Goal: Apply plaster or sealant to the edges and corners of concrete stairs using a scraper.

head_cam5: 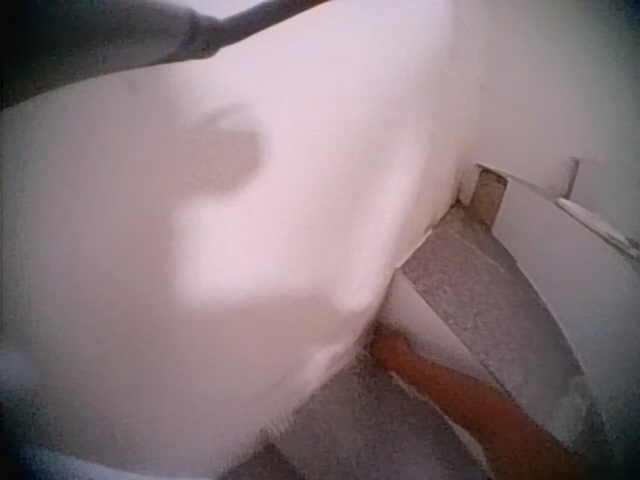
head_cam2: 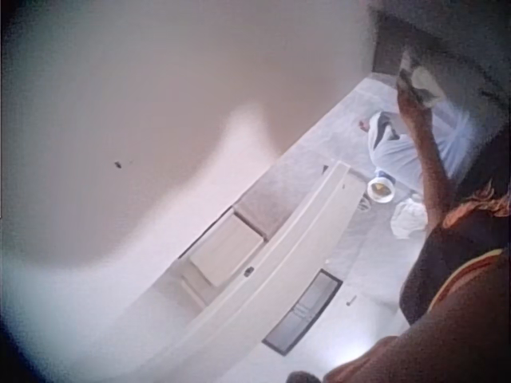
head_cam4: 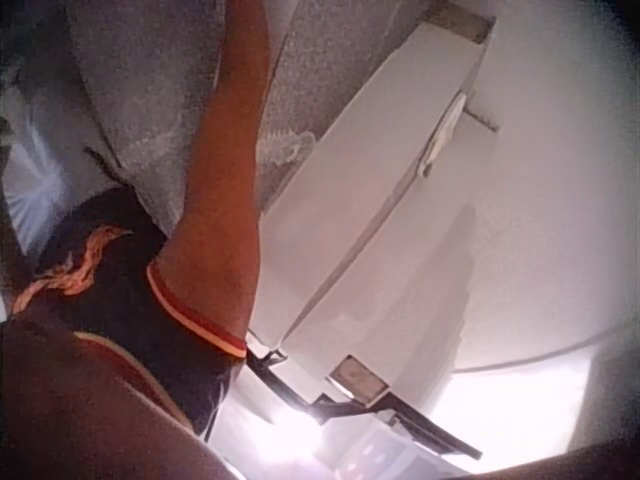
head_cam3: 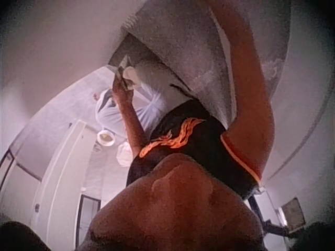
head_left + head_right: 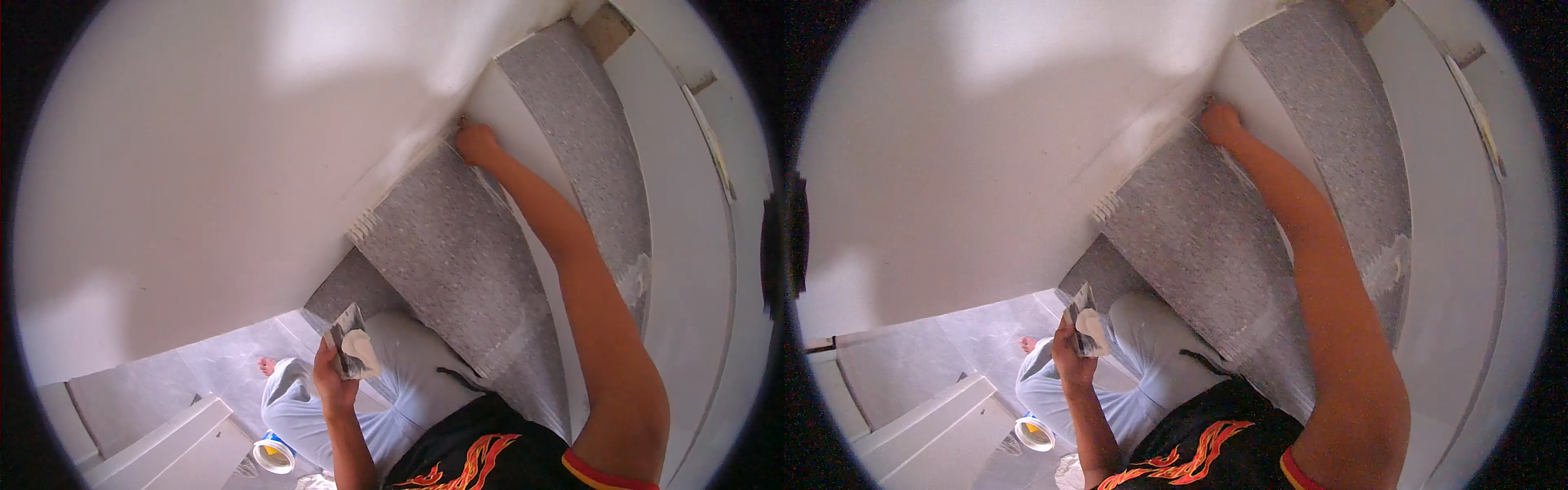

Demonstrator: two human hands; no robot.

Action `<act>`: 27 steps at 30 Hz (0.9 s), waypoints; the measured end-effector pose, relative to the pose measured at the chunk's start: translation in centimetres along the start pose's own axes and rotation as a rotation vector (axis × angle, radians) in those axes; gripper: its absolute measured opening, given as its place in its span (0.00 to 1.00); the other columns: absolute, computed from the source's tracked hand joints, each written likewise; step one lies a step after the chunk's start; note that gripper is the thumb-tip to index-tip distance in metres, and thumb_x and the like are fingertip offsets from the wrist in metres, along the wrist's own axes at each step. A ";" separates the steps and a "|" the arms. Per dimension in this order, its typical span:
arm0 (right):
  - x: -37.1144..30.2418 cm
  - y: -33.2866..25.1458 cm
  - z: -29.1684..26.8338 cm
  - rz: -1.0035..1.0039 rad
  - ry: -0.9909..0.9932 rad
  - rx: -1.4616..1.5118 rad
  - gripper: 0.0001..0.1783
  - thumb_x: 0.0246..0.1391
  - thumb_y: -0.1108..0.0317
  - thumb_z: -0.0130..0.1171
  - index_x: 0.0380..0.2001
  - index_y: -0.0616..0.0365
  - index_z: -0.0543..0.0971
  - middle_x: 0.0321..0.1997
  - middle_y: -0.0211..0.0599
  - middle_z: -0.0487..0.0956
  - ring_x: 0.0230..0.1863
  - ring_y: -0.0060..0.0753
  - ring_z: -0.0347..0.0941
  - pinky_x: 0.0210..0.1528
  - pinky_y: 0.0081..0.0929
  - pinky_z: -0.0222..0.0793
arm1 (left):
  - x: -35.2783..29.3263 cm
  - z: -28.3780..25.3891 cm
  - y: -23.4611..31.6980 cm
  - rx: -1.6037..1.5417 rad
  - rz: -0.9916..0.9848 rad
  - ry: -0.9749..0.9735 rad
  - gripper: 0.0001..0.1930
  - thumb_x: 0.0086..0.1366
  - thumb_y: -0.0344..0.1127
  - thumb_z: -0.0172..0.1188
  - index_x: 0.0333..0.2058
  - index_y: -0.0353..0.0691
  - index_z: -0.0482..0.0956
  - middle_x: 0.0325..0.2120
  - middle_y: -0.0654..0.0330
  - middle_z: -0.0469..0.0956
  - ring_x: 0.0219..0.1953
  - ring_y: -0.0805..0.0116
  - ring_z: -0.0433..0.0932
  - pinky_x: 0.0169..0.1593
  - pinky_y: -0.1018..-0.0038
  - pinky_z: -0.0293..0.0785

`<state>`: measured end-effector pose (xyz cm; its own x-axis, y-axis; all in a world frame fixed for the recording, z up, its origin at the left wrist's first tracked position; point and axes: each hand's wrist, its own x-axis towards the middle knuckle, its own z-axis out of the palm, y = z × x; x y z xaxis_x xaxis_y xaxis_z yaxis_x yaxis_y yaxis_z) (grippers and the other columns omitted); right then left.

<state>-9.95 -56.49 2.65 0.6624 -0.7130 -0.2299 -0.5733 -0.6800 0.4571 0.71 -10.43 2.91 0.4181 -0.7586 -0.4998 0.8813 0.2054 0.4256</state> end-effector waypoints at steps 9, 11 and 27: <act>1.6 0.3 2.3 0.048 0.061 -0.018 0.19 0.33 0.64 0.64 0.33 0.60 0.78 0.43 0.48 0.73 0.38 0.39 0.74 0.37 0.35 0.71 | -0.2 -0.6 0.3 0.046 0.042 -0.006 0.23 0.54 0.33 0.42 0.50 0.33 0.61 0.43 0.54 0.70 0.44 0.63 0.71 0.48 0.69 0.68; 1.3 0.5 2.3 0.050 0.089 0.001 0.16 0.34 0.65 0.63 0.31 0.59 0.79 0.40 0.46 0.74 0.38 0.38 0.74 0.36 0.35 0.71 | -0.3 -0.6 0.2 0.021 0.036 0.011 0.23 0.54 0.33 0.42 0.50 0.32 0.61 0.43 0.54 0.70 0.44 0.63 0.71 0.48 0.70 0.68; -21.8 -6.6 -8.6 -0.286 0.131 0.679 0.35 0.33 0.65 0.59 0.52 0.52 0.64 0.35 0.46 0.75 0.34 0.44 0.73 0.36 0.40 0.68 | -2.2 2.7 -0.6 -0.017 -0.023 -0.106 0.20 0.55 0.36 0.44 0.46 0.33 0.66 0.40 0.55 0.73 0.42 0.63 0.73 0.46 0.69 0.69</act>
<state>-16.40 -34.98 12.04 0.8578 -0.4955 -0.1365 -0.5139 -0.8220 -0.2455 -1.36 -10.57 5.75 0.3729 -0.8244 -0.4259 0.8943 0.1970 0.4017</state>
